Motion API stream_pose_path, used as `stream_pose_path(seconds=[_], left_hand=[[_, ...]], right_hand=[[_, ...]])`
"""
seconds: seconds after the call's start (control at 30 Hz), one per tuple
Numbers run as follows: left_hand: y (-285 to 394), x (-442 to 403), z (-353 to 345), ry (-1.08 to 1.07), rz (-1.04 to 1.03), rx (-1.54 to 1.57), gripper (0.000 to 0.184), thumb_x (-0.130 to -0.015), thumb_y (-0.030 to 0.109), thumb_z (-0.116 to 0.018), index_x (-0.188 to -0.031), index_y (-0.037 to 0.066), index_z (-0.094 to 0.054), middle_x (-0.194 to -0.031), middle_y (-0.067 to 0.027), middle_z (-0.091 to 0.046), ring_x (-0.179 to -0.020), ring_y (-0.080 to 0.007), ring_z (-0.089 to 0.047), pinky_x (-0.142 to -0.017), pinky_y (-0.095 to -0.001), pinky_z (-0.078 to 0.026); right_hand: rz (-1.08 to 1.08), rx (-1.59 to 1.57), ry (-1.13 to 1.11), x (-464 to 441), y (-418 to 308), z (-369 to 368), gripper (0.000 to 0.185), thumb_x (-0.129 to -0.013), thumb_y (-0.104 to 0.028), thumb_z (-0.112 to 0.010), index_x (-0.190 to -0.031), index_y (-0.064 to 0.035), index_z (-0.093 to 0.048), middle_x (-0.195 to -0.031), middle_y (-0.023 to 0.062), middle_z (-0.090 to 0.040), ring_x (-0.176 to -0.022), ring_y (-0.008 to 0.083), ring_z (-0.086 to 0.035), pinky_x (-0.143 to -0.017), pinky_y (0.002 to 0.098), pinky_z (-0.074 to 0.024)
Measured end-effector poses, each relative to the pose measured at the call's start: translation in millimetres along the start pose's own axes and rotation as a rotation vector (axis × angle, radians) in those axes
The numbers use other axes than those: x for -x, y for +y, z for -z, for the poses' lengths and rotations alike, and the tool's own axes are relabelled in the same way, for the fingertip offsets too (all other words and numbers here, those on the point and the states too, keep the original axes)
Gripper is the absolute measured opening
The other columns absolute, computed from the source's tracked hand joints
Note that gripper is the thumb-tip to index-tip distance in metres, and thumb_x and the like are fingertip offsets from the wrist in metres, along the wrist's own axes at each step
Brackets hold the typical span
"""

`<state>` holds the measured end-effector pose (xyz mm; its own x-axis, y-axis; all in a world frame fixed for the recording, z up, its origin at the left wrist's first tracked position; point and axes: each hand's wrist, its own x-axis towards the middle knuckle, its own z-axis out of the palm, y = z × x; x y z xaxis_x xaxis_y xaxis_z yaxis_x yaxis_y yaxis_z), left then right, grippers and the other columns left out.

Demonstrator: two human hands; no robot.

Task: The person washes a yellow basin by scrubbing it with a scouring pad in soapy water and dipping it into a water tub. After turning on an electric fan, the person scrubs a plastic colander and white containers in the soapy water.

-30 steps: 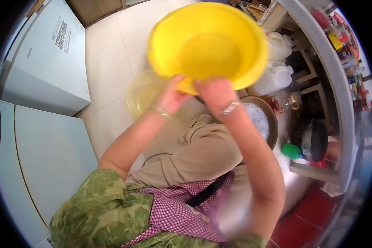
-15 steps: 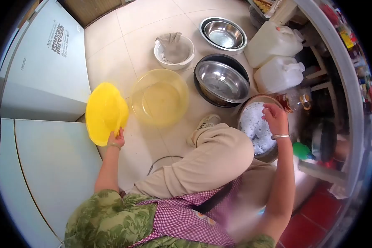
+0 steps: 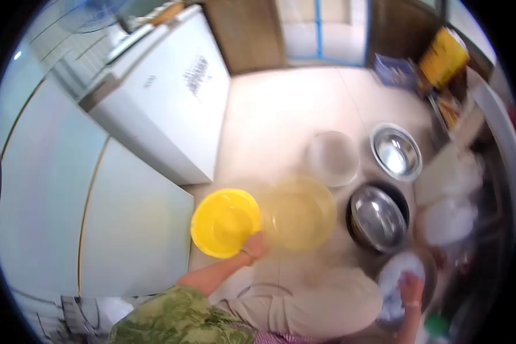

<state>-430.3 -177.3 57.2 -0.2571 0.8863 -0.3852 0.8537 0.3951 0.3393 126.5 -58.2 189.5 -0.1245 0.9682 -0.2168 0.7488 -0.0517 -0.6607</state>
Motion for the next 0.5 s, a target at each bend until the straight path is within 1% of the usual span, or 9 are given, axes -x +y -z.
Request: stream_pose_path(seconds=[0.03,0.07,0.13,0.17,0.2,0.3,0.37,0.47,0.5], left_hand=[[0,-10,14,0.031,-0.099,-0.130,0.049,-0.084,0.033,-0.064,-0.123,0.005,-0.054,-0.122,-0.0179,-0.058,-0.118,-0.0334,-0.052,-0.101,-0.0431,-0.041],[11,-9,8,0.029,-0.226,-0.249,0.050,-0.083,0.032,-0.065,-0.124,0.006,-0.054,-0.124,-0.0168,-0.058,-0.120,-0.0332,-0.051,-0.103,-0.0443,-0.038],[11,-18,-22,-0.146,-0.267,-0.378,0.047,-0.083,0.032,-0.064,-0.121,0.006,-0.057,-0.123,-0.0161,-0.059,-0.120,-0.0327,-0.052,-0.103,-0.0450,-0.037],[16,-19,-21,-0.242,-0.287,-0.442,0.045,-0.083,0.032,-0.063,-0.120,0.007,-0.058,-0.122,-0.0158,-0.059,-0.120,-0.0325,-0.052,-0.103,-0.0454,-0.037],[20,-19,-22,-0.266,-0.265,-0.426,0.043,-0.084,0.032,-0.062,-0.119,0.007,-0.059,-0.122,-0.0159,-0.059,-0.119,-0.0319,-0.052,-0.102,-0.0454,-0.037],[24,-21,-28,-0.326,-0.200,-0.391,0.039,-0.086,0.032,-0.058,-0.116,0.008,-0.061,-0.122,-0.0164,-0.059,-0.117,-0.0307,-0.053,-0.100,-0.0449,-0.038],[18,-15,-27,-0.370,-0.189,-0.356,0.038,-0.087,0.032,-0.055,-0.116,0.009,-0.063,-0.125,-0.0169,-0.058,-0.117,-0.0306,-0.054,-0.100,-0.0439,-0.037],[3,-2,-24,-0.218,-0.211,-0.253,0.037,-0.086,0.033,-0.054,-0.110,0.007,-0.065,-0.121,-0.0185,-0.061,-0.110,-0.0327,-0.058,-0.095,-0.0441,-0.042],[-3,0,-25,-0.232,-0.193,-0.213,0.037,-0.086,0.034,-0.054,-0.107,0.005,-0.066,-0.118,-0.0196,-0.062,-0.108,-0.0337,-0.059,-0.094,-0.0446,-0.043]], right_hand=[[0.073,0.034,0.013,-14,5,-16,0.019,-0.080,-0.007,-0.057,-0.094,-0.0001,-0.066,-0.068,0.0121,-0.066,-0.055,0.0178,-0.065,-0.055,0.0333,-0.0529],[0.026,-0.017,-0.022,-7,-6,-9,0.018,-0.082,0.001,-0.057,-0.098,0.0063,-0.064,-0.070,0.0123,-0.066,-0.052,0.0161,-0.063,-0.048,0.0283,-0.0519],[-0.005,-0.046,0.003,-3,-14,-7,0.018,-0.083,0.000,-0.057,-0.098,0.0063,-0.064,-0.069,0.0131,-0.066,-0.051,0.0171,-0.063,-0.048,0.0283,-0.0517],[-0.028,-0.059,0.011,-2,-16,-6,0.018,-0.083,0.000,-0.057,-0.098,0.0064,-0.064,-0.069,0.0135,-0.066,-0.051,0.0176,-0.064,-0.047,0.0283,-0.0516],[0.019,-0.032,0.001,-3,-17,-4,0.017,-0.084,0.000,-0.056,-0.098,0.0066,-0.064,-0.068,0.0142,-0.066,-0.051,0.0179,-0.064,-0.047,0.0286,-0.0519],[-0.062,-0.154,-0.006,-9,-12,-11,0.016,-0.084,0.000,-0.056,-0.097,0.0068,-0.064,-0.069,0.0145,-0.066,-0.050,0.0189,-0.064,-0.046,0.0289,-0.0520],[-0.062,-0.125,-0.009,-14,-9,-12,0.017,-0.083,0.000,-0.058,-0.097,0.0059,-0.064,-0.069,0.0142,-0.066,-0.052,0.0195,-0.064,-0.046,0.0296,-0.0526],[-0.129,-0.150,0.001,-16,-13,-11,0.018,-0.081,-0.001,-0.060,-0.098,0.0035,-0.065,-0.069,0.0141,-0.066,-0.056,0.0201,-0.065,-0.050,0.0310,-0.0538],[-0.140,-0.168,0.010,-19,-6,-12,0.019,-0.081,0.000,-0.060,-0.098,0.0038,-0.065,-0.069,0.0145,-0.065,-0.056,0.0207,-0.066,-0.049,0.0316,-0.0538]])
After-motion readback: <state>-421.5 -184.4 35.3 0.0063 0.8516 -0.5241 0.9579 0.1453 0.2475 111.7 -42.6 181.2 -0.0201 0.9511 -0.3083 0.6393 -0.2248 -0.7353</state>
